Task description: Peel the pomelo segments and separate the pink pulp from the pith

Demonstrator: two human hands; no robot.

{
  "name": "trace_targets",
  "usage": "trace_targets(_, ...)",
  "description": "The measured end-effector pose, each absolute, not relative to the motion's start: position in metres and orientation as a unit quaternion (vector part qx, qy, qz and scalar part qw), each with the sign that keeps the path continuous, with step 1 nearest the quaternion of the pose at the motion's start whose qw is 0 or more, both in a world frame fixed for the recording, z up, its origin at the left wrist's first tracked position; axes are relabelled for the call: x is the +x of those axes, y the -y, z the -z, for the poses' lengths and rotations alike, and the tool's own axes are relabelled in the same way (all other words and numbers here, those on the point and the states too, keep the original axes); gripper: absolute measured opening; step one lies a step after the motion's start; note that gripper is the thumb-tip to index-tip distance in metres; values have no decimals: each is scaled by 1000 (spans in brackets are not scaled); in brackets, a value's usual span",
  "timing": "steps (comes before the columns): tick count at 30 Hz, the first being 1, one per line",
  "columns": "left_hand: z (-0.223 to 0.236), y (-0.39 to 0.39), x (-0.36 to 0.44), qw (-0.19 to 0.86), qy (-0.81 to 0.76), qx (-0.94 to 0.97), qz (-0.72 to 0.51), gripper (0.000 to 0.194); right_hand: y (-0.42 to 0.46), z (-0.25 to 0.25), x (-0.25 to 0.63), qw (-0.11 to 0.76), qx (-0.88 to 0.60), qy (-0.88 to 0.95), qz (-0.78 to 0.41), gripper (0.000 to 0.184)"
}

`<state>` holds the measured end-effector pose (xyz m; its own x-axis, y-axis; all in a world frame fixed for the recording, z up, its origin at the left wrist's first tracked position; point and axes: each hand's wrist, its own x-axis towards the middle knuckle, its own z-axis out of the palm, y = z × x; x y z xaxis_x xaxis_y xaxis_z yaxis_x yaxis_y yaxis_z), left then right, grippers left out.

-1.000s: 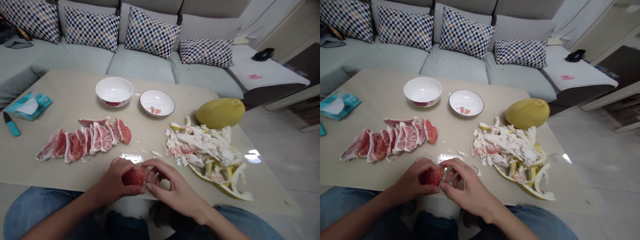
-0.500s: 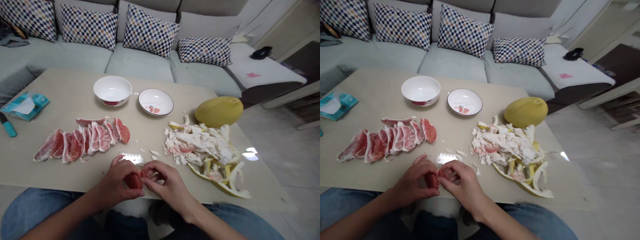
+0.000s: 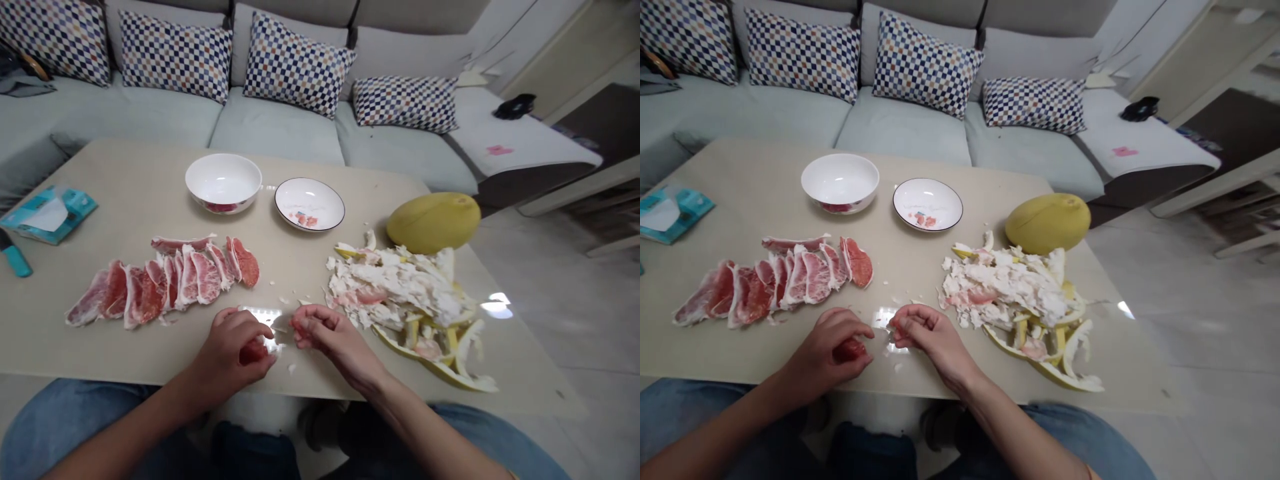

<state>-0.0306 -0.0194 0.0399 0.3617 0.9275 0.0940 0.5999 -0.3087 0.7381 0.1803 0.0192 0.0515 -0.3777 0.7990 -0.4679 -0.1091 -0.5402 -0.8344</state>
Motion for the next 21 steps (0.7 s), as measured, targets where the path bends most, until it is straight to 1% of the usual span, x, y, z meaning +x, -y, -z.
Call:
trace_targets(2, -34, 15, -32, 305, -513, 759, -260, 22, -21, -53, 182, 303, -462, 369, -748, 29)
trace_targets(6, -14, 3, -34, 313, -561, 722, -255, 35, -21, -55, 182, 297, -462, 382, -743, 31)
trace_targets(10, -1, -3, -35, 267, -588, 727, -233, 52, -19, -57, 182, 289, -472, 419, -720, 32)
trace_targets(12, -5, -1, -35, 250, -588, 731, -239, 54, -17, -60, 182, 280, -473, 457, -700, 31)
trace_targets(14, -16, 4, -33, 260, -579, 720, -281, 50, -13, -63, 180, 283, -478, 504, -661, 32)
trace_targets(15, -23, 7, -32, 291, -564, 708, -308, 47, -11, -65, 179, 289, -482, 527, -638, 32)
trace_targets(16, -31, 10, -29, 346, -543, 689, -332, 43, -8, -67, 178, 296, -484, 545, -618, 32)
trace_targets(17, -37, 13, -27, 424, -516, 660, -343, 40, -5, -68, 176, 300, -482, 556, -607, 32)
trace_targets(19, -46, 19, -21, 567, -471, 573, -358, 33, 0, -71, 173, 304, -464, 554, -621, 32)
trace_targets(21, -49, 22, -15, 663, -434, 487, -367, 24, 3, -73, 170, 297, -431, 530, -667, 31)
